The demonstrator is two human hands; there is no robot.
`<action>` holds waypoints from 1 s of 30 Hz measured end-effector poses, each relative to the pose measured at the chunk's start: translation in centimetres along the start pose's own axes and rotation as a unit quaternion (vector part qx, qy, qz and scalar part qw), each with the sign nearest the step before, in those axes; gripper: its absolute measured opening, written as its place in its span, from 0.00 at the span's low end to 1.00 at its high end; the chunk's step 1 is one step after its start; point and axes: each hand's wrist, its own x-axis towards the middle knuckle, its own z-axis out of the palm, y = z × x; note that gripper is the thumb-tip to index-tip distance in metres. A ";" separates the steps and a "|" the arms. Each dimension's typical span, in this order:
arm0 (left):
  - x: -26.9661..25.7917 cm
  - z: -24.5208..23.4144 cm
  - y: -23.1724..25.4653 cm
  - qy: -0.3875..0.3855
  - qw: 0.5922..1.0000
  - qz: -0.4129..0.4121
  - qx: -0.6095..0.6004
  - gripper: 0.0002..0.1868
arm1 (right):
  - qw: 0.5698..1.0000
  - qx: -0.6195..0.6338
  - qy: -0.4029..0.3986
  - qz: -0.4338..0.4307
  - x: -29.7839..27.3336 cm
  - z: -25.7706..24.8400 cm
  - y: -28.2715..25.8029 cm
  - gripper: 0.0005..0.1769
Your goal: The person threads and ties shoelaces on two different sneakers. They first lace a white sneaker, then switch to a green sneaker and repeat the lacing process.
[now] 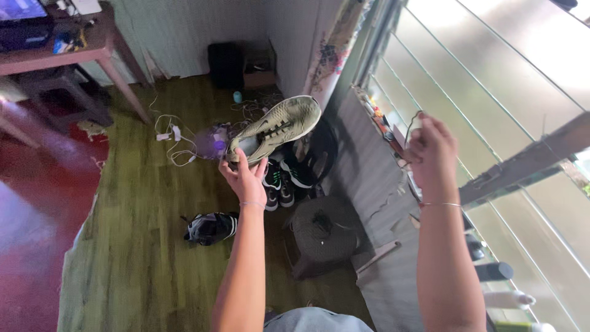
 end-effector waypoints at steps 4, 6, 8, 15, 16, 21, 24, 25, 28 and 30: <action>-0.9 1.5 -0.3 -0.089 0.995 0.024 0.036 0.37 | 0.994 -0.046 -0.090 0.040 0.3 1.7 2.9 0.27; -1.8 2.3 -0.6 -0.145 0.987 0.053 0.047 0.35 | 0.989 -0.050 -0.103 0.098 0.1 2.9 4.4 0.30; -2.7 3.1 -0.6 -0.196 0.978 0.057 0.042 0.31 | 0.981 -0.131 -0.087 0.116 0.2 4.6 5.8 0.30; -4.0 4.3 -0.9 -0.240 0.968 -0.052 0.050 0.32 | 0.994 -0.032 -0.087 0.058 0.2 5.5 8.1 0.17; -3.7 4.4 -0.9 -0.206 0.968 -0.057 0.129 0.33 | 0.995 -0.061 -0.056 0.048 0.3 5.6 8.4 0.15; -3.3 4.1 -2.0 -0.067 0.810 0.312 0.492 0.42 | 0.970 -0.153 -0.050 -0.183 0.4 5.5 10.3 0.09; -3.4 3.9 -3.2 -0.123 0.788 0.313 0.515 0.25 | 0.967 -0.189 -0.005 -0.170 0.2 5.5 11.3 0.13; -3.5 4.1 -4.0 -0.153 0.791 0.280 0.522 0.22 | 0.966 -0.197 0.012 -0.170 0.2 5.3 11.5 0.13; -3.8 5.0 -6.3 -0.228 0.773 0.240 0.542 0.19 | 0.966 -0.193 0.048 -0.165 0.0 5.0 11.9 0.13; -4.2 5.7 -7.8 -0.264 0.729 0.293 0.559 0.21 | 0.974 -0.153 0.057 -0.155 0.0 4.7 12.2 0.12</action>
